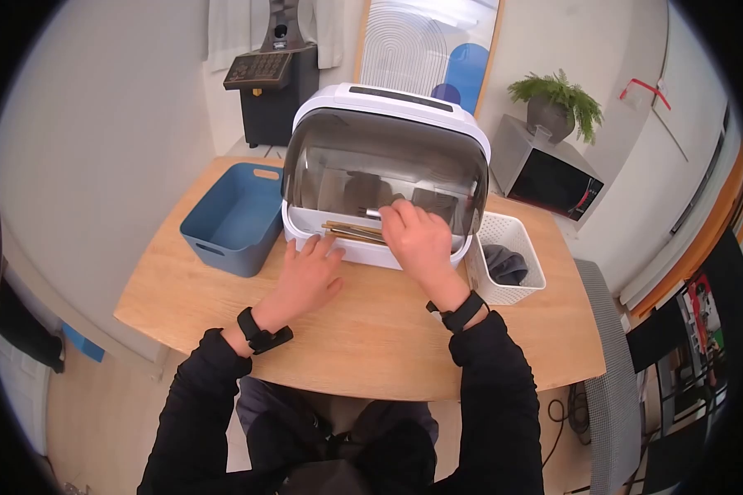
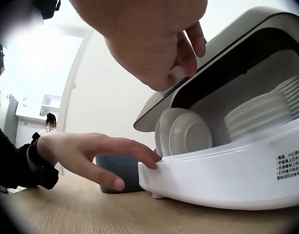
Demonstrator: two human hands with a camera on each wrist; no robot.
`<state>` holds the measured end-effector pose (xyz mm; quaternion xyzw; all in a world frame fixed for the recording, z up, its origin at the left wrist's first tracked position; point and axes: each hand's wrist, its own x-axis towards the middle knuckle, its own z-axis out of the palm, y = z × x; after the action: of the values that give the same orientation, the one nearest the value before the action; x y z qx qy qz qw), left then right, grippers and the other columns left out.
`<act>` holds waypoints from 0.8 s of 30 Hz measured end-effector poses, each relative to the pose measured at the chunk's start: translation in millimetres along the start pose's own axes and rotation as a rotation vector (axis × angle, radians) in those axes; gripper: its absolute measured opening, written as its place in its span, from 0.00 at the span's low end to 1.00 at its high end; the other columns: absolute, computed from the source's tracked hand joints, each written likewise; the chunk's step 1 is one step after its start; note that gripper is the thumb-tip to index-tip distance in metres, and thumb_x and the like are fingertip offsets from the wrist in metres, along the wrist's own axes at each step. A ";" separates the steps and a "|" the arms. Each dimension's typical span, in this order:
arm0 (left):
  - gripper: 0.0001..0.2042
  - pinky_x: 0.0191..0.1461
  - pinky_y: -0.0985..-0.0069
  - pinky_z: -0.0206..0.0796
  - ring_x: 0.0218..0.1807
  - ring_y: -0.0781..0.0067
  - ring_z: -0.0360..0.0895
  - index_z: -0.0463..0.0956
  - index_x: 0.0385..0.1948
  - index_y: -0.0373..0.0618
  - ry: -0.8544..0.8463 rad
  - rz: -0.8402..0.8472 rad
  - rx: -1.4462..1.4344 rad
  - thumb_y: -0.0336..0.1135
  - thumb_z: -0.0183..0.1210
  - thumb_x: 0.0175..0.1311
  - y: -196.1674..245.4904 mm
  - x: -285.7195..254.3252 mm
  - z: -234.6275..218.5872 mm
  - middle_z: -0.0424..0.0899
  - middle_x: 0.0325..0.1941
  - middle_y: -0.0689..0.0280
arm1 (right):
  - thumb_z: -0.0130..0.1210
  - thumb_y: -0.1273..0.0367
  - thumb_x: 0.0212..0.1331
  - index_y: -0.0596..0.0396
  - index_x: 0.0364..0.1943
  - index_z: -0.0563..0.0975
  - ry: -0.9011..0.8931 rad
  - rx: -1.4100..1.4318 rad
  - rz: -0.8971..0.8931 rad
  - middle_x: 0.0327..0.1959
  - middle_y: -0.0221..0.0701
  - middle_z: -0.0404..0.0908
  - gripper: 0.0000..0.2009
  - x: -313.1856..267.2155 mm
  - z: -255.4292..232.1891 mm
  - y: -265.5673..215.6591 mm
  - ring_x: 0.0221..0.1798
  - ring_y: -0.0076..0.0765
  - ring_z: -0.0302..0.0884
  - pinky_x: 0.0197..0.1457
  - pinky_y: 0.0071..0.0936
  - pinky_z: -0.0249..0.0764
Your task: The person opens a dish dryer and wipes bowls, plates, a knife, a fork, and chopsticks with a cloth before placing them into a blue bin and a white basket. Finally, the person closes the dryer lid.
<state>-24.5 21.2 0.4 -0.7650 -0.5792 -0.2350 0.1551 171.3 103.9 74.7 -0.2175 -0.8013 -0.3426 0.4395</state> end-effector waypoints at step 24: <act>0.07 0.49 0.57 0.71 0.57 0.51 0.69 0.76 0.26 0.41 0.096 -0.014 -0.269 0.32 0.65 0.53 -6.1 19.0 10.9 0.71 0.54 0.53 | 0.56 0.68 0.61 0.46 0.40 0.83 0.020 0.235 0.466 0.39 0.28 0.81 0.07 86.5 56.0 79.7 0.34 0.40 0.81 0.36 0.35 0.76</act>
<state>-24.2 44.0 1.3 -0.7628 -0.5397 -0.3477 0.0770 147.2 203.0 155.8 -0.3403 -0.7595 -0.1386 0.5368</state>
